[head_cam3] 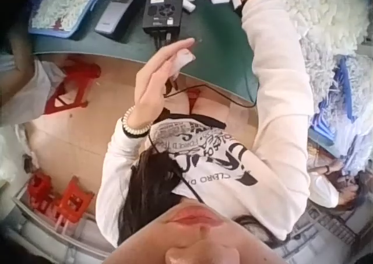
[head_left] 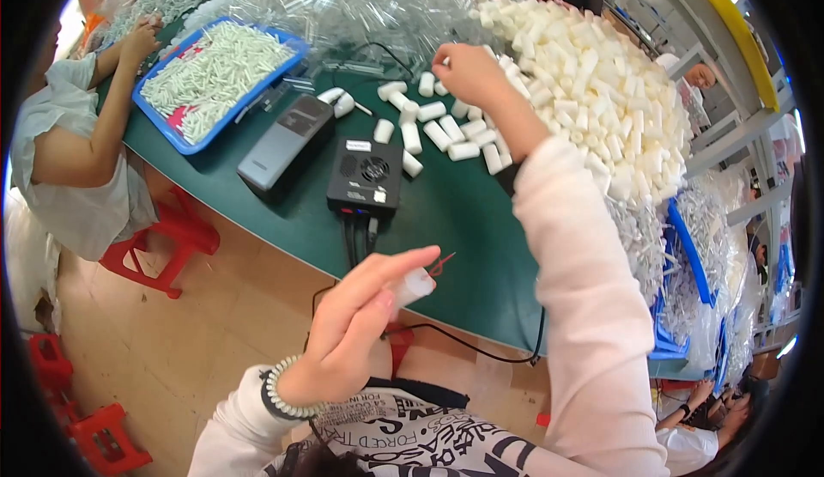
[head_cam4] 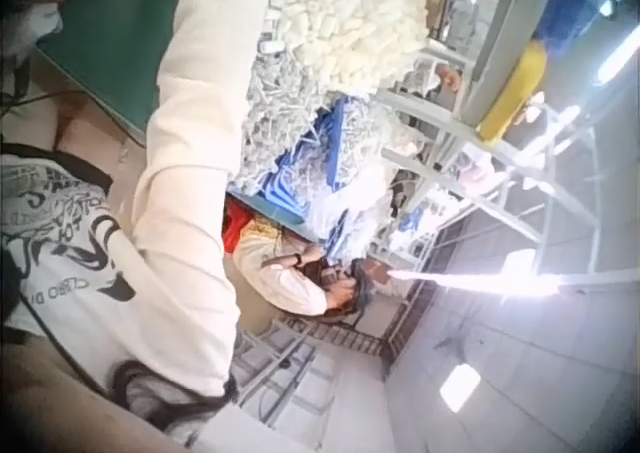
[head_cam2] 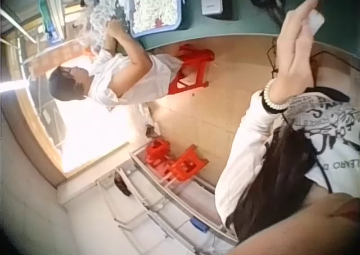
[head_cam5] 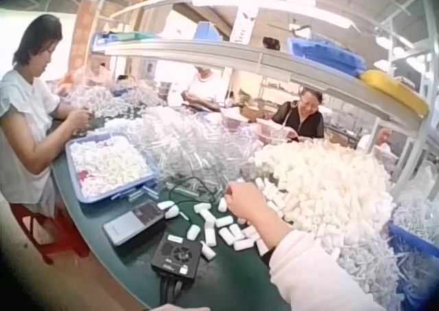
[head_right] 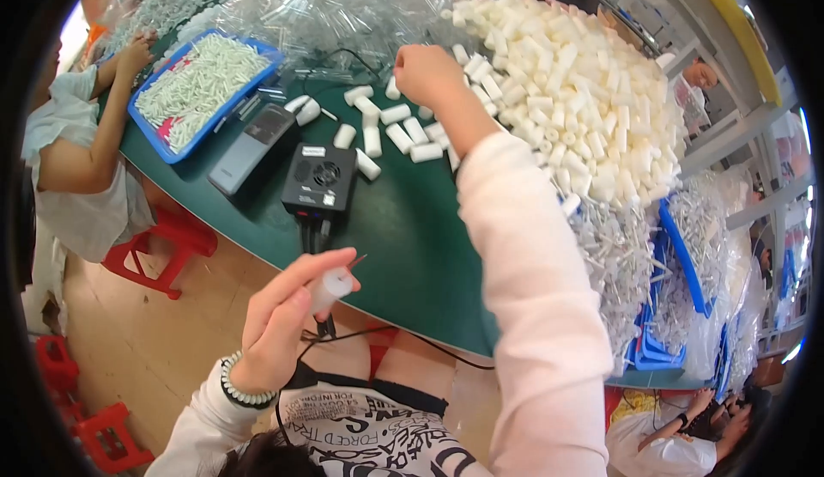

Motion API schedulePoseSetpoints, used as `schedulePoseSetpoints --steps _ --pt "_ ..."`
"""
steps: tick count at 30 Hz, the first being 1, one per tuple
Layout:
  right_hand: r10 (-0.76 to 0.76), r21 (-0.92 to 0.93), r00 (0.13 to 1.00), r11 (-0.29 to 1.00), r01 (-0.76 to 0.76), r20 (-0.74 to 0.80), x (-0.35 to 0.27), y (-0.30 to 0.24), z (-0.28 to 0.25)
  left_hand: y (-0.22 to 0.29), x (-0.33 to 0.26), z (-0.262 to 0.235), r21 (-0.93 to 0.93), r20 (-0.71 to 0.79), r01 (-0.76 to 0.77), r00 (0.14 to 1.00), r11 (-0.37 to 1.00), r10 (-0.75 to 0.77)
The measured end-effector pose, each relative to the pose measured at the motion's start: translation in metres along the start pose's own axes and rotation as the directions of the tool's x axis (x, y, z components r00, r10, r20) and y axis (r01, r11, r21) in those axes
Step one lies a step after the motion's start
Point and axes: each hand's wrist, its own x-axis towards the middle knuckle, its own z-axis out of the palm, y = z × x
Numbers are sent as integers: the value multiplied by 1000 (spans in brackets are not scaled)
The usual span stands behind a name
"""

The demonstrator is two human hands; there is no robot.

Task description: The person is assembling small white cylindrical medical components, inserting clear plastic tubes and other small parts.

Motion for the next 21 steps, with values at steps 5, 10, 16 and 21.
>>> schedulePoseSetpoints --steps 5,10,16,21 --pt "-4 -372 998 928 25 59 38 -18 53 -12 -9 -25 -389 -82 88 988 917 -129" --pt "-10 -332 990 942 -39 -144 41 -20 35 -14 -2 -32 -679 -47 182 956 711 -289" --pt "161 187 891 978 -87 -424 -47 -3 -57 -36 7 -13 -805 11 126 980 580 -198" --pt "179 910 984 404 -95 23 -216 -84 -86 -47 1 -10 -813 -37 20 996 582 -86"
